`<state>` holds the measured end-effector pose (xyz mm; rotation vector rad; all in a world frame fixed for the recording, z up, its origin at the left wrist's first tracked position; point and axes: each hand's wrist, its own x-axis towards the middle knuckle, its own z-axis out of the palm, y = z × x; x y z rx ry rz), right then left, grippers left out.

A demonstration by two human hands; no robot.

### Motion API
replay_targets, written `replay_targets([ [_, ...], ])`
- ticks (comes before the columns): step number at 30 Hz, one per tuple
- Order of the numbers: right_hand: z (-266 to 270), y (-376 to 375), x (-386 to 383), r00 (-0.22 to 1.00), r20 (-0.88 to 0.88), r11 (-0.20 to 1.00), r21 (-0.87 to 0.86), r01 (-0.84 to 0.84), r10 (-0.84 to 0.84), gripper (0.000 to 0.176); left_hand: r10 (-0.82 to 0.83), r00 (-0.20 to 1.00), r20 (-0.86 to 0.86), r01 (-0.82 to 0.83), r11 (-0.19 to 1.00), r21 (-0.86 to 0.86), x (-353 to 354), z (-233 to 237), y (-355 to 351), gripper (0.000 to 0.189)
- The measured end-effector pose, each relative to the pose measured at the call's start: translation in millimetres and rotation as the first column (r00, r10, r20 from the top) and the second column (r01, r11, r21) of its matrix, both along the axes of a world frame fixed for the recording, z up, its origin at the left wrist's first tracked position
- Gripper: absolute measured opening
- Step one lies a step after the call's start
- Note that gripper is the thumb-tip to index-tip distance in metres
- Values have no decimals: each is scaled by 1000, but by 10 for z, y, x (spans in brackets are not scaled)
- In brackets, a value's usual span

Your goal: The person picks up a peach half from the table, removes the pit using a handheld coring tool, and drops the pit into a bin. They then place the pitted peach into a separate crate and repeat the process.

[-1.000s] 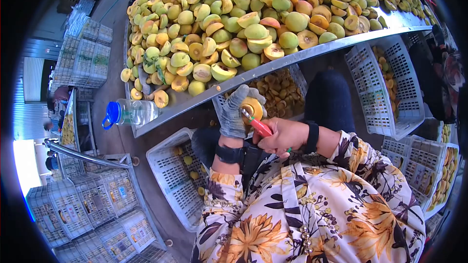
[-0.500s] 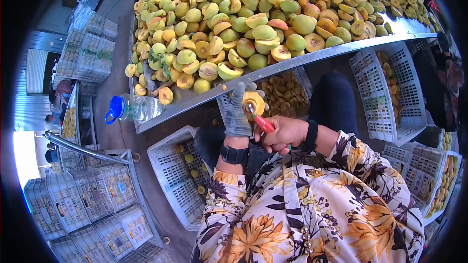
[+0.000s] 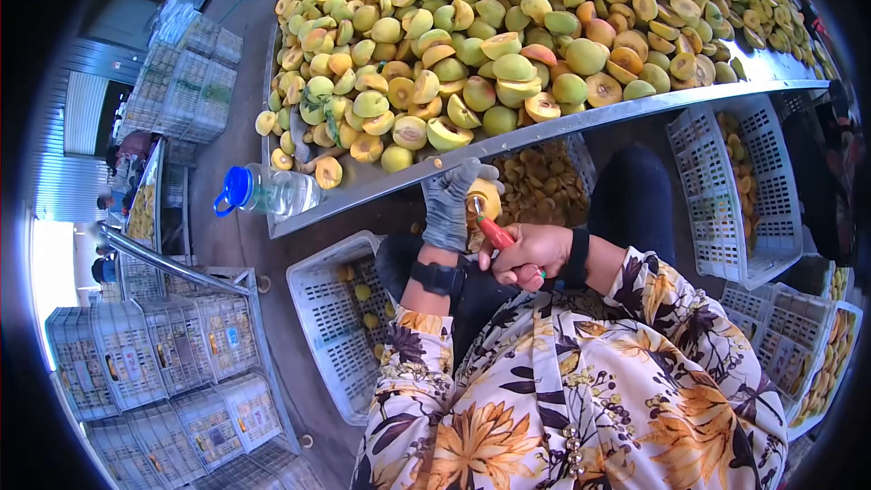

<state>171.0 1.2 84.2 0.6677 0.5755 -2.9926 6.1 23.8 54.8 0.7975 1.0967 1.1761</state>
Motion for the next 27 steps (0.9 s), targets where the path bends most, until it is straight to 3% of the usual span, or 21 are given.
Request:
replay_targets([
  [1,-40,6,12,1000,-3,1000,0,-3,3,23,3,1000,-3,-3,1000,0,3,42,-13,43],
  [3,-144,39,20,995,-101,995,-93,-18,8,24,124,926,358,-13,955,-296,33,113,-26,33],
  [5,-113,68,41,994,-109,994,-106,-9,-3,24,170,949,266,-87,951,-296,43,22,12,35],
  [7,-26,79,95,986,-166,988,145,56,-32,24,400,814,422,-267,902,-340,17,-109,69,37],
  [8,15,100,166,972,-234,996,78,40,-21,22,557,724,407,-357,808,-469,-36,-152,155,39],
  [9,24,128,205,960,-275,989,121,90,-54,20,511,746,427,-329,840,-432,-189,-175,75,39],
  [11,76,222,282,967,-143,967,112,227,-210,18,375,807,456,-264,920,-289,-441,-85,-58,42],
  [13,-13,350,310,978,20,897,403,181,-207,16,536,805,254,-478,840,-257,-661,-33,-235,43],
  [14,-101,352,300,938,279,569,814,-116,-208,15,558,804,206,-520,828,-210,-873,-68,-370,38],
  [15,-242,323,287,816,466,86,880,-466,-343,16,577,802,156,-556,816,-159,-1133,-157,-518,34],
  [16,-399,275,308,816,461,86,883,-462,-350,16,587,794,-156,-604,791,-97,-1404,-277,-644,34],
  [17,-561,229,347,714,498,-34,808,-588,-492,17,559,697,-449,-633,774,-19,-1636,-336,-752,33],
  [18,-639,244,366,602,495,-132,694,-708,-627,18,374,510,-775,-555,831,36,-1789,-280,-888,33],
  [19,-640,268,349,605,493,-136,695,-706,-625,18,153,205,-967,-466,884,41,-1833,-158,-966,32],
  [20,-646,249,326,693,426,-112,802,-587,-582,19,214,79,-974,-421,892,162,-1851,-99,-939,32],
  [22,-783,197,260,793,265,-87,925,-369,-549,20,272,52,-961,-356,904,237,-1712,125,-712,33],
  [25,-709,90,184,791,216,-141,924,-355,-573,21,347,41,-937,-13,938,347,-1538,190,-17,41],
  [27,-761,43,204,808,164,-195,926,-324,-566,24,307,108,-946,84,945,316,-1235,302,421,45],
])
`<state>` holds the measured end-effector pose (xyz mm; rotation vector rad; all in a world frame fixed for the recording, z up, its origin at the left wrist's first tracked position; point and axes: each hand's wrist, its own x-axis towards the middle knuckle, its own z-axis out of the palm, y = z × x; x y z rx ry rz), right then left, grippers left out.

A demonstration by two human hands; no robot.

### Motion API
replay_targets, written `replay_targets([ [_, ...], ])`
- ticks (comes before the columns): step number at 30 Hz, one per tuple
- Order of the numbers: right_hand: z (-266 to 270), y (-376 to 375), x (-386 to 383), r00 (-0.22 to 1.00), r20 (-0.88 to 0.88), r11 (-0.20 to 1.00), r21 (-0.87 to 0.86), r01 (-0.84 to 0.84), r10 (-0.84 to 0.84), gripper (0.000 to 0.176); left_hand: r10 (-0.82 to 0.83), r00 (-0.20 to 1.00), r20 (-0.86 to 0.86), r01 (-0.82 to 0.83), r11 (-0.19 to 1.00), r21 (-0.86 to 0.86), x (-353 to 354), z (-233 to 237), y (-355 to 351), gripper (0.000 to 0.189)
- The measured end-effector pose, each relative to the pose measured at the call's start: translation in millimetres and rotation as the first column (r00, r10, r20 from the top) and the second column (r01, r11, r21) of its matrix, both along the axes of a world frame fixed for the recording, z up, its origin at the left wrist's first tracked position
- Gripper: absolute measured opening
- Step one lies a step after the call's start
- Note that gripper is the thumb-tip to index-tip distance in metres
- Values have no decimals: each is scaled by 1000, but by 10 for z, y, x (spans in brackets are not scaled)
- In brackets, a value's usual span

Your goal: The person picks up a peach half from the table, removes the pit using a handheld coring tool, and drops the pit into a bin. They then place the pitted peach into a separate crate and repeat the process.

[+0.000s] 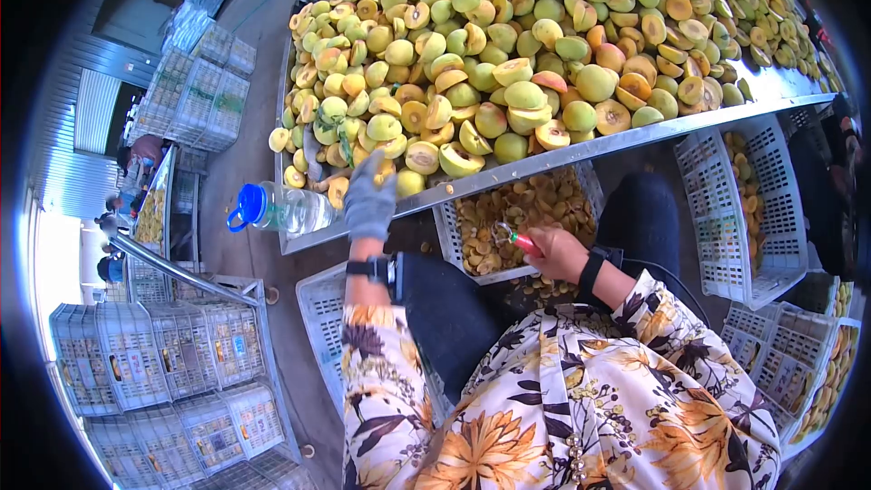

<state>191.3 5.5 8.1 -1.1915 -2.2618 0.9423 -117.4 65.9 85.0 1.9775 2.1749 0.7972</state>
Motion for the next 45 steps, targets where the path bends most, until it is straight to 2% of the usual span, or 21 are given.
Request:
replay_targets([
  [3,99,-81,90,1000,-10,995,-103,9,-10,25,-166,981,-104,125,940,-318,270,22,466,50],
  [4,108,-98,123,1000,-3,995,-96,22,-23,25,-238,946,-220,168,941,-294,319,-23,533,53],
  [7,115,-125,173,996,-20,991,-97,88,-90,36,-202,944,-261,98,927,-363,354,-140,626,52],
  [10,229,-82,103,978,-113,982,-92,164,-174,40,-136,970,-204,56,934,-354,323,-130,564,47],
  [13,360,22,19,952,-228,976,-114,184,-206,53,37,996,79,-39,999,26,416,-10,312,44],
  [14,418,60,-15,952,-229,976,-119,181,-204,53,40,996,77,-42,999,22,477,32,199,44],
  [15,487,96,-57,947,-239,974,-125,188,-214,53,22,833,552,-34,999,11,531,50,85,44],
  [16,560,129,-104,942,-250,972,-129,195,-222,53,5,460,888,-26,1000,8,583,51,-13,44],
  [18,717,143,-196,942,-261,974,-139,180,-211,47,-33,47,998,118,993,28,714,5,-182,45],
  [19,803,139,-236,960,-233,979,-168,119,-157,44,2,-123,992,82,997,8,851,0,-256,45],
  [20,841,124,-271,973,-206,978,-200,60,-102,41,40,-105,994,-26,999,-43,999,-29,-321,43],
  [22,751,67,-335,964,-252,989,-135,55,-88,37,299,-340,892,148,953,-264,1046,-33,-429,43],
  [23,763,48,-341,968,-230,991,-111,74,-98,32,261,-238,935,151,961,-230,1069,-106,-437,45],
  [26,750,5,-278,979,-162,988,-113,104,-122,27,207,-373,904,18,976,-216,1355,-124,-484,42],
  [28,674,-28,-214,983,-142,990,-106,98,-113,29,153,-324,934,50,988,-144,1344,-294,-512,40],
  [30,633,-64,-179,981,-144,987,-116,114,-130,30,17,-154,988,-22,1000,-20,1443,-237,-525,38],
  [34,635,-125,-148,968,-184,977,-153,146,-173,29,-51,-131,990,-54,998,44,1540,-337,-546,33],
  [36,648,-145,-134,964,-190,972,-179,153,-187,28,-116,32,993,-10,993,116,1568,-380,-554,28],
  [40,679,-208,-167,953,-176,921,-348,175,-248,25,-132,164,978,-3,991,134,1650,-392,-568,21],
  [44,685,-238,-188,961,-191,910,-399,110,-200,22,-37,54,998,-62,997,40,1616,-405,-543,17],
  [45,677,-243,-206,962,-195,921,-374,108,-192,21,-1,-41,999,-42,999,-1,1582,-403,-524,17],
])
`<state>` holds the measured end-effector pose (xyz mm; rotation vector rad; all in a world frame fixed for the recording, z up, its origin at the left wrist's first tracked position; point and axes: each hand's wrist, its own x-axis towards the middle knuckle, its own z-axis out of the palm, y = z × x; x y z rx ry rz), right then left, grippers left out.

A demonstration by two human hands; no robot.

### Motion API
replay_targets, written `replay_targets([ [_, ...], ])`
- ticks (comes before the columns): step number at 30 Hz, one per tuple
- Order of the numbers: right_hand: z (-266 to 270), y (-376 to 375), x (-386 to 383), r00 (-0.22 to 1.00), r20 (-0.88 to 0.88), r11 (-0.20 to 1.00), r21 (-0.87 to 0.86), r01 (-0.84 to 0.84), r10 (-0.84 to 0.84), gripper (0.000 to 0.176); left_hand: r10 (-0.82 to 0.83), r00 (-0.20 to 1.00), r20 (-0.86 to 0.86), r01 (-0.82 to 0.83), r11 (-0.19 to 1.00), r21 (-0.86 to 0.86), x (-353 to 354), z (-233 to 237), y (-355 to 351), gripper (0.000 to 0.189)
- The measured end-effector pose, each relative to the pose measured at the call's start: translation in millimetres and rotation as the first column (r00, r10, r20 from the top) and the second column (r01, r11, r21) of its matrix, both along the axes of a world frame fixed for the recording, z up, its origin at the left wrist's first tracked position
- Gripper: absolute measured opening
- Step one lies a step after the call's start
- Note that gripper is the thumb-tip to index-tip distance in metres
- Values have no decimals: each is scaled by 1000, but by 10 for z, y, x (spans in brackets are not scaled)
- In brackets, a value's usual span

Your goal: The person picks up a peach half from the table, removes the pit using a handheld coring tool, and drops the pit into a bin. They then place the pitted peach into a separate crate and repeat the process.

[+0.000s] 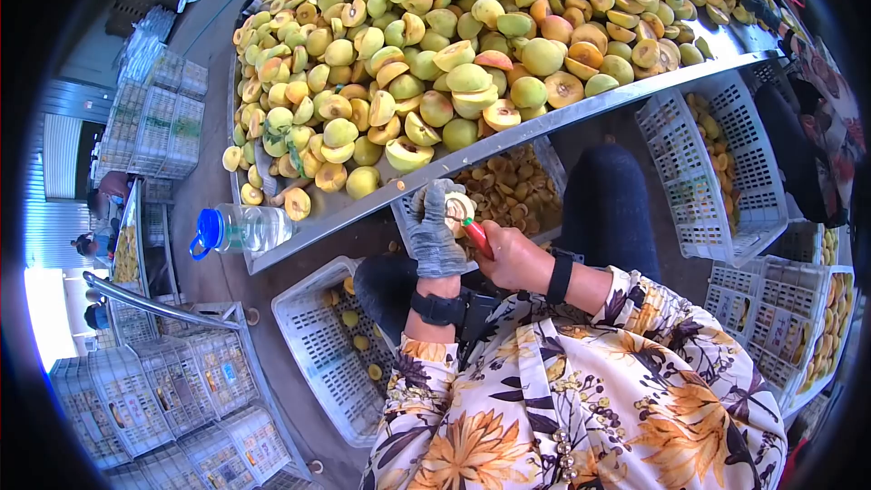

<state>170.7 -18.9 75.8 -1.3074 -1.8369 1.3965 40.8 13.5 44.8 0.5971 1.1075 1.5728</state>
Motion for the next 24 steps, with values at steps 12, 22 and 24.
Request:
replay_targets([
  [12,19,64,-113,1000,-19,991,131,-17,20,20,10,985,173,-3,999,-38,-117,76,-2,33],
  [22,18,-72,-112,987,-90,991,9,132,-131,21,64,977,-205,-38,991,127,55,75,-65,36],
  [24,-18,-75,-103,993,-80,996,11,92,-91,21,34,976,-216,-11,994,107,15,112,-67,34],
])
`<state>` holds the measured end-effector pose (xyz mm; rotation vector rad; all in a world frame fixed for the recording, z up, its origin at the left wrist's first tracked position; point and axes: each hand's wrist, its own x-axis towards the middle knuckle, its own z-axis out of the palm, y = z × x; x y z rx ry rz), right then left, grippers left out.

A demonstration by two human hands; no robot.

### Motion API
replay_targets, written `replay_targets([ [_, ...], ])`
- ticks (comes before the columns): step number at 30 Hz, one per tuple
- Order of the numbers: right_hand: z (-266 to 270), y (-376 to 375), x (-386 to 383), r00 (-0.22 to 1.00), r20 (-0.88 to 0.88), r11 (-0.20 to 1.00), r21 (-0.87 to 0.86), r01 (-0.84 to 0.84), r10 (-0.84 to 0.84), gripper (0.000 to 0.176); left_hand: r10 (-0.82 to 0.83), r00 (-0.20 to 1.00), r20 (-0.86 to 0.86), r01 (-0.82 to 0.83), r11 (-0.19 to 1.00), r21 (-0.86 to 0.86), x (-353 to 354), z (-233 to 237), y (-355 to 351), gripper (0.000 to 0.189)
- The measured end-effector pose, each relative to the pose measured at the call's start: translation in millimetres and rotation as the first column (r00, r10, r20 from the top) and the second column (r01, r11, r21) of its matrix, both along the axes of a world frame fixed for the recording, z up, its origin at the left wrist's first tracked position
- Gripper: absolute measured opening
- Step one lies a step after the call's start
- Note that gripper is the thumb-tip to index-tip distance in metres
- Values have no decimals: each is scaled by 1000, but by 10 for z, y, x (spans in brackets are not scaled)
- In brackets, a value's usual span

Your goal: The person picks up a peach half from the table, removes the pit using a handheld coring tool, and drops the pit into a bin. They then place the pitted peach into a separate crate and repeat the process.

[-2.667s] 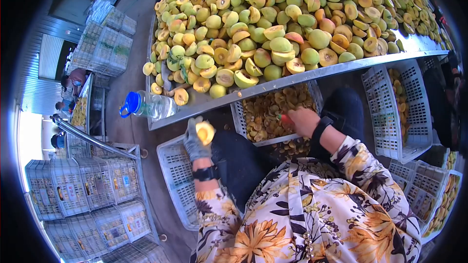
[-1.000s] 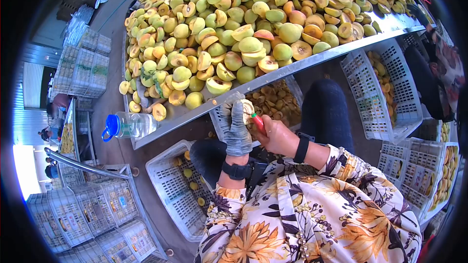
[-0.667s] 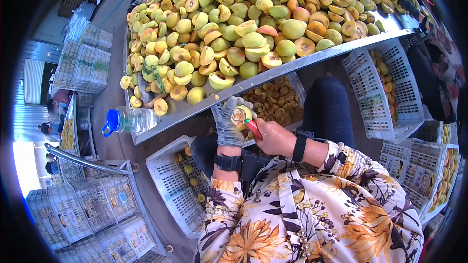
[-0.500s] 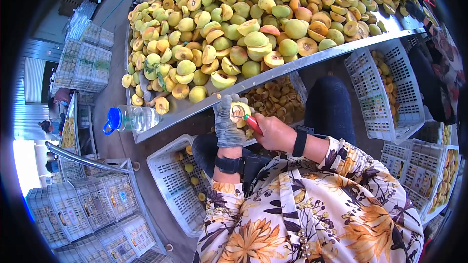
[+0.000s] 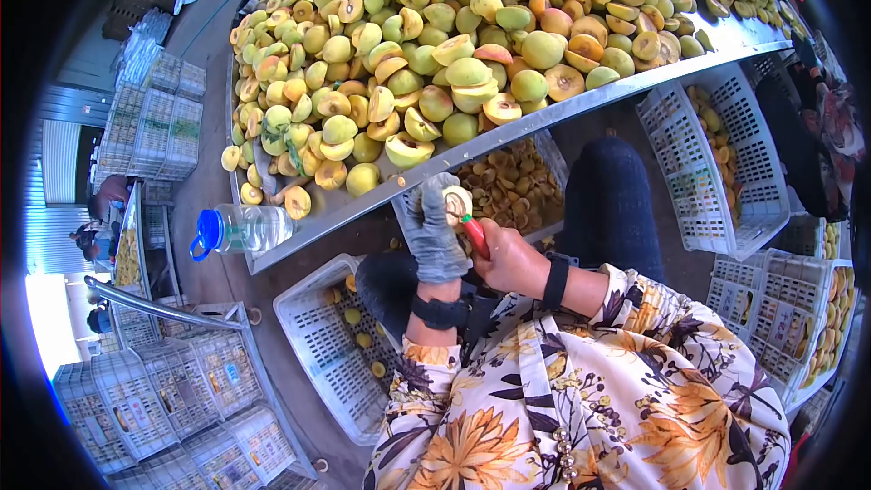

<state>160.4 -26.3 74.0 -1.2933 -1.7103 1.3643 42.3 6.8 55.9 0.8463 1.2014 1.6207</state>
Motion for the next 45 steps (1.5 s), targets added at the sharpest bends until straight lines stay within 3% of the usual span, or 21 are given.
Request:
replay_targets([
  [5,32,34,55,984,93,988,-4,-153,152,21,-319,889,328,394,899,-193,-264,83,89,26],
  [9,6,95,91,975,89,976,58,-209,203,23,-330,847,417,434,882,-183,-311,71,112,27],
  [11,119,144,117,971,78,970,70,-232,227,23,-340,854,395,433,884,-176,-319,40,136,28],
  [13,343,221,174,957,-68,907,-309,-288,281,21,-351,860,371,433,886,-164,-300,31,142,28],
  [15,292,216,182,953,-85,894,-330,-302,290,19,-260,961,90,269,956,-115,-243,31,107,27],
  [17,156,171,156,965,23,966,2,-260,260,20,-259,944,205,290,947,-138,-235,63,122,27],
  [21,132,169,159,949,135,957,14,-291,286,20,-297,852,430,439,854,-278,-292,201,155,27],
  [23,164,167,166,958,14,957,-36,-287,287,18,-276,892,356,377,891,-254,-221,233,118,28],
  [24,191,179,178,959,11,958,-39,-284,285,18,-246,960,133,269,943,-194,-209,210,104,29],
  [25,274,205,195,946,-49,920,-222,-324,321,18,-186,978,-91,176,978,-108,-194,191,85,30],
  [27,315,224,214,931,-111,846,-390,-362,347,18,-128,982,-141,119,990,-72,-200,205,91,30],
  [29,278,209,201,907,-222,820,-390,-419,358,17,-410,904,123,425,893,-148,-299,267,109,29],
  [30,269,184,182,906,-226,818,-392,-420,357,17,-410,904,121,425,892,-152,-316,248,82,29],
  [32,267,163,143,903,-144,822,-375,-429,406,16,-418,732,538,543,835,-91,-345,221,63,20],
  [33,273,175,151,903,-148,823,-374,-428,402,16,-420,733,536,546,833,-94,-346,199,55,20],
  [35,278,216,192,885,-275,742,-482,-466,376,14,-266,961,-76,254,958,-136,-286,167,9,33],
  [37,256,216,180,876,-334,701,-527,-480,348,13,-108,959,-262,102,994,-36,-230,182,4,34],
  [39,284,211,154,858,-427,659,-563,-499,286,12,-123,986,-110,107,984,-142,-219,262,0,34],
  [40,286,191,135,856,-430,657,-562,-503,288,12,-339,888,312,425,863,-273,-362,290,38,30],
  [43,296,185,129,851,-432,680,-530,-507,298,12,-414,721,556,564,817,-124,-365,233,22,35],
  [45,298,230,167,850,-373,662,-537,-524,370,18,-383,776,502,523,834,-173,-347,159,6,32],
])
